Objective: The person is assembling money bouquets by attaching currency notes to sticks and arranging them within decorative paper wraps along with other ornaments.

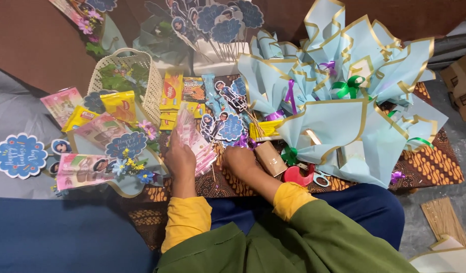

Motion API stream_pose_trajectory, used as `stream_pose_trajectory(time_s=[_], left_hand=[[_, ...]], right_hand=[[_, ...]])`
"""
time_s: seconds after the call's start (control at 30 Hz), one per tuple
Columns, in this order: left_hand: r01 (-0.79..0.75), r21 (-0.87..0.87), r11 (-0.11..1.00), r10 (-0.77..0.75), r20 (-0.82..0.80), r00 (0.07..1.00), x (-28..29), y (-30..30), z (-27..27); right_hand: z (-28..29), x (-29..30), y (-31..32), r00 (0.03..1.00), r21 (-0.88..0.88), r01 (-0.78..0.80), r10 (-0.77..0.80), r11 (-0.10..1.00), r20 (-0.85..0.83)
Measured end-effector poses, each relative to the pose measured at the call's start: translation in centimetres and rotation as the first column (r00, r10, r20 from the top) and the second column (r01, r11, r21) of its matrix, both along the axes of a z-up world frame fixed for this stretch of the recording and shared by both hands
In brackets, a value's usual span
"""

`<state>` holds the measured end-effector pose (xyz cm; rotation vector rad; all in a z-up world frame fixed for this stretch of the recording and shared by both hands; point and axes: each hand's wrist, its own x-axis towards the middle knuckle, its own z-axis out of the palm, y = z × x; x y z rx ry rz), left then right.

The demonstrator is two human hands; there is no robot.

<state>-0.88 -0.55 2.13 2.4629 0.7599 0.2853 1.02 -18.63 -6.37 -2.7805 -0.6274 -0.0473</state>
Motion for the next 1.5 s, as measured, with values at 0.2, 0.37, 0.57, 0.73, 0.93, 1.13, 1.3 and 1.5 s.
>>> stream_pose_trajectory(time_s=[0.2,0.37,0.57,0.73,0.93,1.13,1.3,1.5], left_hand=[[0.036,-0.018,0.999,-0.035,0.033,0.999,-0.4,-0.1,-0.3],[0.026,0.006,1.0,-0.027,0.025,0.999,0.4,0.3,-2.0],[0.035,0.002,0.999,-0.035,0.062,0.997,0.9,0.6,-3.5],[0.027,0.022,0.999,-0.028,0.058,0.998,0.9,0.9,-3.7],[0.054,-0.021,0.998,-0.052,0.095,0.994,1.0,0.3,-3.4],[0.06,0.011,0.998,-0.06,0.072,0.996,0.5,-0.7,-1.5],[0.141,-0.176,0.974,-0.114,0.158,0.981,-2.3,-5.5,9.5],[0.264,-0.022,0.964,-0.263,0.041,0.964,-0.6,-5.4,4.1]], right_hand=[[-3.0,4.1,-4.0,0.994,-0.072,0.096,-0.1,0.993,-0.049],[-1.3,2.7,-3.9,0.981,0.004,0.159,-0.159,0.987,0.111],[2.9,-2.9,0.0,0.997,0.128,-0.072,0.067,0.989,0.044],[2.5,-3.2,2.0,0.959,0.059,-0.095,0.107,0.994,-0.263],[-2.9,-0.3,0.1,0.984,0.028,0.034,-0.029,0.999,-0.175],[0.7,-0.6,-2.4,0.985,0.124,0.134,-0.146,0.983,0.092],[3.2,-1.2,-3.1,0.941,0.169,0.002,-0.059,0.986,0.333],[0.9,-1.1,-2.1,0.983,0.311,-0.173,0.143,0.934,0.118]])
